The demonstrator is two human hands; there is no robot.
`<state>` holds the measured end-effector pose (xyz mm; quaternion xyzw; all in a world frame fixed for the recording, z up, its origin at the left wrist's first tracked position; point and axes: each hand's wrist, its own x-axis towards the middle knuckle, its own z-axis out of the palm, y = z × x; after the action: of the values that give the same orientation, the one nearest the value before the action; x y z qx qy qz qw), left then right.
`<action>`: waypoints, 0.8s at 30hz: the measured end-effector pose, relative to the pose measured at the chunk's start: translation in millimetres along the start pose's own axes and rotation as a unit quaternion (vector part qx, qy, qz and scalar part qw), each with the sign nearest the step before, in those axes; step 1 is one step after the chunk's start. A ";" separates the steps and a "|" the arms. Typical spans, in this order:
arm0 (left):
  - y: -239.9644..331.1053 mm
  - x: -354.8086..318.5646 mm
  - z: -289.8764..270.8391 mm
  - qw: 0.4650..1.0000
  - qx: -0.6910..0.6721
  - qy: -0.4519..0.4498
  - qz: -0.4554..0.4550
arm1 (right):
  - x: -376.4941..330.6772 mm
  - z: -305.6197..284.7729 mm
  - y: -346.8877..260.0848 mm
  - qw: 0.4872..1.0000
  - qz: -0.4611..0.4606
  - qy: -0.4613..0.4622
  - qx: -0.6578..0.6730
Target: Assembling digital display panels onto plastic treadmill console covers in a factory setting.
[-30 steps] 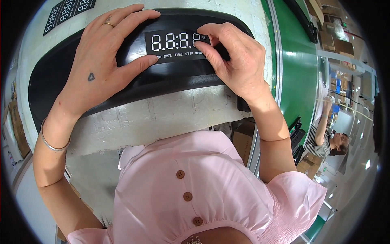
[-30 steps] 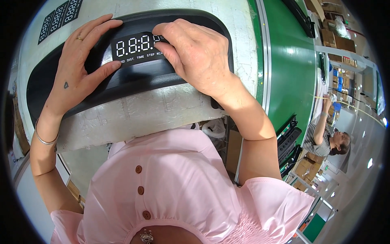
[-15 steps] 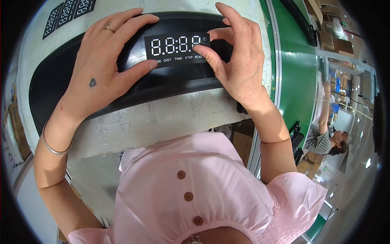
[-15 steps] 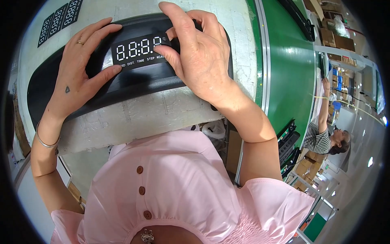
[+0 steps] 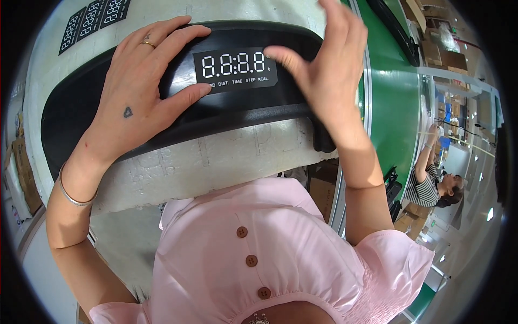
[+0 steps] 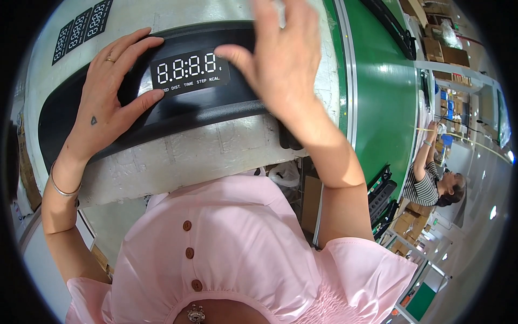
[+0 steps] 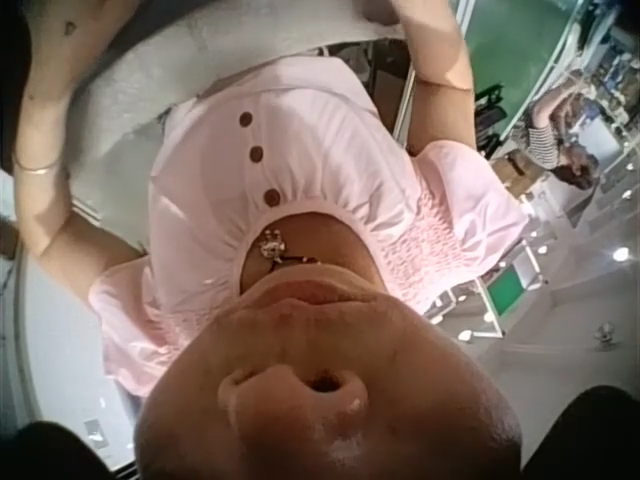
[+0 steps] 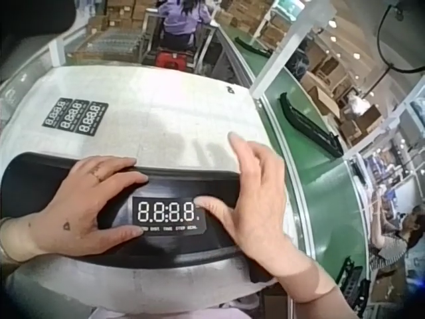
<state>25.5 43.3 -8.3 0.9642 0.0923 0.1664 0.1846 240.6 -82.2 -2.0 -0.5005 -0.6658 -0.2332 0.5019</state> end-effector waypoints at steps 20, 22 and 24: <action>3.8 5.9 -1.0 0.999 -0.017 -0.018 -0.038 | -13.9 -5.0 -1.4 0.907 0.179 -0.360 -0.122; 3.8 6.9 -0.4 0.999 -0.021 -0.018 -0.038 | -8.2 9.2 -10.1 0.910 0.189 -0.361 -0.076; 4.3 7.3 0.2 0.999 -0.024 -0.018 -0.038 | -4.8 19.6 -6.9 0.907 0.193 -0.369 -0.060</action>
<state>32.9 41.1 -4.6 0.9580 0.1219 0.1443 0.2155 225.8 -71.1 -12.6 -0.6991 -0.6783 0.0300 0.2243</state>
